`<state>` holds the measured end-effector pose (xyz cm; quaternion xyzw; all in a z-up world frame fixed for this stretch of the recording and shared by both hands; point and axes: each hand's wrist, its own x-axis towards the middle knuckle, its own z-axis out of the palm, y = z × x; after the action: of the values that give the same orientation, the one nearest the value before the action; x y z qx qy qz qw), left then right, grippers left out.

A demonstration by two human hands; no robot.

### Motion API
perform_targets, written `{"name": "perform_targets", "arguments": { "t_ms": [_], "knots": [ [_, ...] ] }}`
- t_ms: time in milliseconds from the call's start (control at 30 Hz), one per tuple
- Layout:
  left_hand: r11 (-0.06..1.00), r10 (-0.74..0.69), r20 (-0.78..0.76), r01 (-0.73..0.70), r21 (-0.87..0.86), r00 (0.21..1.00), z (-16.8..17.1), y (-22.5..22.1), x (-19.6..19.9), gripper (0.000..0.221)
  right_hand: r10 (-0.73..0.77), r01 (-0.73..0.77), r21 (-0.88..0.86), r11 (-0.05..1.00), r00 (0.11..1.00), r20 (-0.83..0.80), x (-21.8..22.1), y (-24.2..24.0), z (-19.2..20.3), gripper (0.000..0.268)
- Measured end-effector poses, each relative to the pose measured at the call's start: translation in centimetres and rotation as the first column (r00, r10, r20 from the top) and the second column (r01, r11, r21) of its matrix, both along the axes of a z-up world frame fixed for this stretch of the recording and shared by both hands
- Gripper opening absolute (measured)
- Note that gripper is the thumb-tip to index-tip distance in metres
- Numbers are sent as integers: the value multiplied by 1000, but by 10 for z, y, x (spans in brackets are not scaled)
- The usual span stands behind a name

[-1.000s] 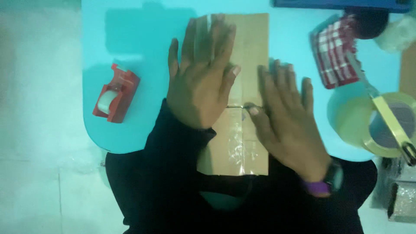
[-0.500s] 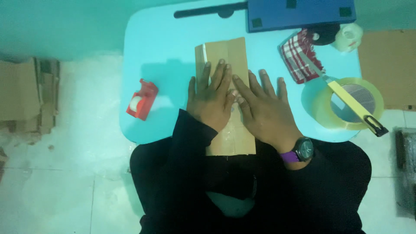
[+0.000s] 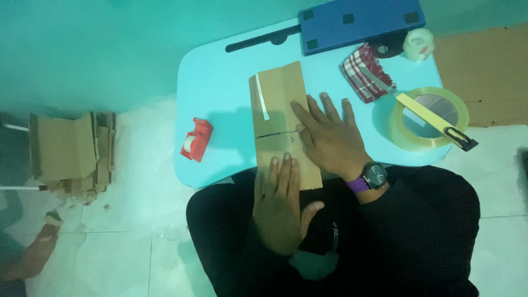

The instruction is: The person seals a small cardboard box with clear packing tape.

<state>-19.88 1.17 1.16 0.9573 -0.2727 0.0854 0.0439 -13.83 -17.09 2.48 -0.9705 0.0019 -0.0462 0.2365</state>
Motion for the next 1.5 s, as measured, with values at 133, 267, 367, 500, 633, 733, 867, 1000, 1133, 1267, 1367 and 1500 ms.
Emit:
{"name": "perform_targets", "arguments": {
  "t_ms": [133, 267, 367, 500, 633, 733, 867, 1000, 1133, 1267, 1367, 1500],
  "knots": [
    [997, -50, 53, 53, -61, 997, 0, 7, -8, 88, 11, -12, 41, 999, 1000, 21, -3, -2, 1, 58],
    [988, -35, 239, 70, -139, 970, -4, 10, 1, 82, 12, -18, 99, 995, 998, 55, -7, -3, 7, 63],
    [975, -47, 219, 92, -200, 975, -13, 28, 12, 56, -25, 8, 219, 976, 997, 74, -10, -4, 14, 65],
    [928, -155, 205, 214, -307, 967, 13, 51, 9, 42, -82, 49, 387, 921, 994, 70, -8, -9, 12, 76],
    [941, -104, 199, 161, -298, 974, 24, 69, 9, 57, -119, 56, 481, 875, 988, 101, -14, -6, 30, 80],
    [895, -17, 326, 159, -417, 945, -2, 98, 24, 32, -157, 117, 476, 872, 987, 46, -11, -6, 38, 80],
    [854, 141, 542, 175, -490, 828, -31, 128, 28, 22, -121, 101, 734, 672, 992, -25, -10, -8, 41, 76],
    [443, 74, -233, -241, -864, 970, 83, 108, 26, 52, -116, -86, 981, 175, 987, 107, -4, -11, 44, 89],
    [201, -116, -278, -252, -947, 953, 86, 105, 83, 34, -285, -51, 965, 257, 950, 126, -3, -19, 39, 38],
    [188, -316, -427, -385, -904, 848, 89, 96, 135, 57, -266, 25, 933, 358, 961, 76, -6, -25, 44, 33],
    [184, -358, -420, -378, -907, 834, 62, 95, 170, 45, -273, 71, 916, 395, 961, 43, -10, -24, 63, 33],
    [260, -383, -398, -316, -912, 834, 15, 96, 188, 44, -302, 193, 816, 546, 953, -23, -1, -36, 56, 40]
  ]
}}
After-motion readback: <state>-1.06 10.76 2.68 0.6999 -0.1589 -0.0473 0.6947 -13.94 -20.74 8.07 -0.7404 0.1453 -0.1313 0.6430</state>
